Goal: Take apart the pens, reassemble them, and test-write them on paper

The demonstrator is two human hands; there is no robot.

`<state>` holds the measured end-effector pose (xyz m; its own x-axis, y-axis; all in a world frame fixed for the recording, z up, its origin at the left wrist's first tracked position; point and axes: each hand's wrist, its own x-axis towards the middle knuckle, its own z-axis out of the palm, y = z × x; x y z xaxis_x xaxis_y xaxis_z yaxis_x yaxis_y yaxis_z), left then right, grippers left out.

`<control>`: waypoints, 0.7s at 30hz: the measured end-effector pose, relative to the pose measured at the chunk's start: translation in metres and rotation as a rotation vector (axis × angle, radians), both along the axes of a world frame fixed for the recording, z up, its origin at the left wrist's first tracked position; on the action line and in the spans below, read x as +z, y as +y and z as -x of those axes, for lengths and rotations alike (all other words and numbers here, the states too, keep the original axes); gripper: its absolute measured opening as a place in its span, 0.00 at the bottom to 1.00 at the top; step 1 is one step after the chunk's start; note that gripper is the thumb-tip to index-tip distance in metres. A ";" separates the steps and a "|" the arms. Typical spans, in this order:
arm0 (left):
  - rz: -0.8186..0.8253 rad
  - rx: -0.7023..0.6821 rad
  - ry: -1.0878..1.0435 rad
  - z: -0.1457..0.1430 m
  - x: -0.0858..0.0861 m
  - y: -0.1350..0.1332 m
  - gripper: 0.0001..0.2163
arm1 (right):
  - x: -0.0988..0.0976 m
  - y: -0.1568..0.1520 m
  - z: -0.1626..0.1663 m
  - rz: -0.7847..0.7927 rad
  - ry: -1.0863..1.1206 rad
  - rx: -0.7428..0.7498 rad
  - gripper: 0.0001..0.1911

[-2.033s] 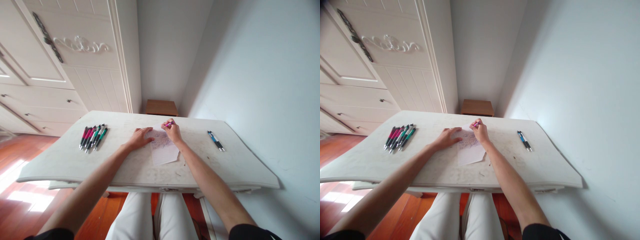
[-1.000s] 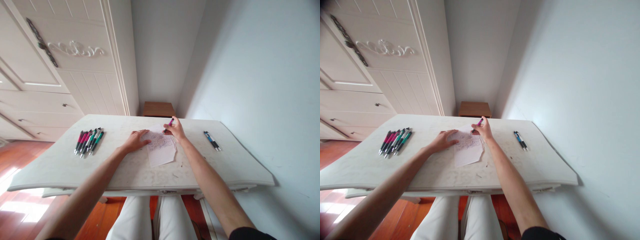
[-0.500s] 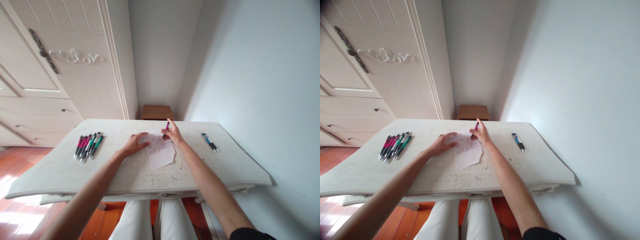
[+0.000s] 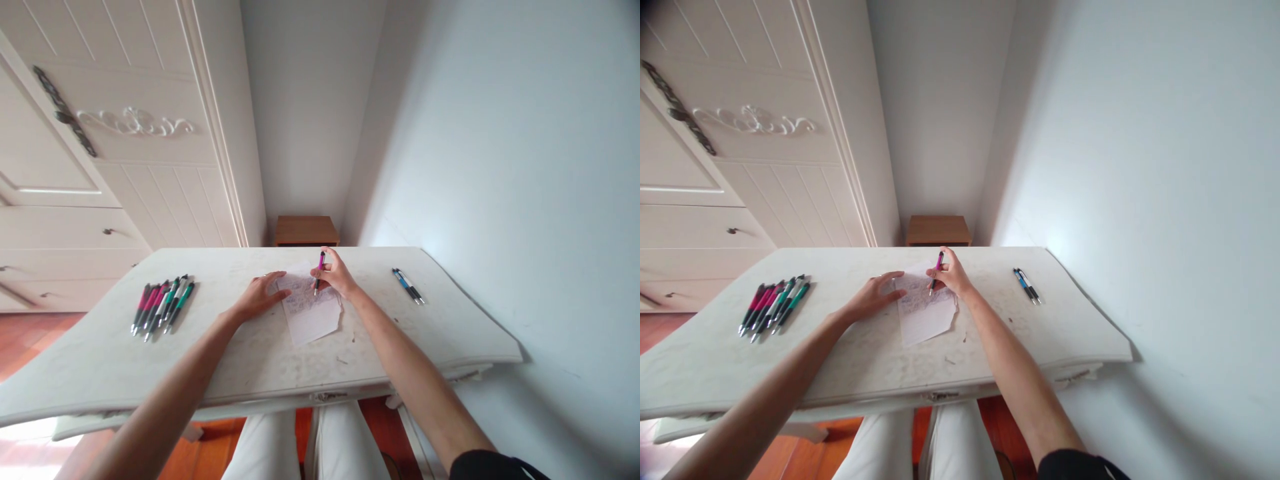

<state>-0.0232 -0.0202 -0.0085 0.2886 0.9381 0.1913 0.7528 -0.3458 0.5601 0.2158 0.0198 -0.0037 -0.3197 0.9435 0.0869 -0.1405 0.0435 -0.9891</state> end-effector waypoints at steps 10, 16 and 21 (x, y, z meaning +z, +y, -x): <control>-0.035 -0.041 0.036 0.004 -0.005 0.006 0.28 | 0.003 -0.002 -0.003 0.036 0.042 0.016 0.58; -0.138 -0.048 0.122 0.010 -0.017 0.016 0.31 | 0.023 -0.014 -0.005 -0.011 -0.045 0.069 0.50; -0.175 -0.048 0.176 0.011 -0.021 0.017 0.25 | 0.031 -0.028 -0.025 -0.088 -0.134 -0.058 0.40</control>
<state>-0.0338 -0.0029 -0.0294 0.3749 0.8797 0.2924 0.8138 -0.4634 0.3508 0.2412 -0.0079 0.0272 -0.2792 0.9514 0.1299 -0.0020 0.1347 -0.9909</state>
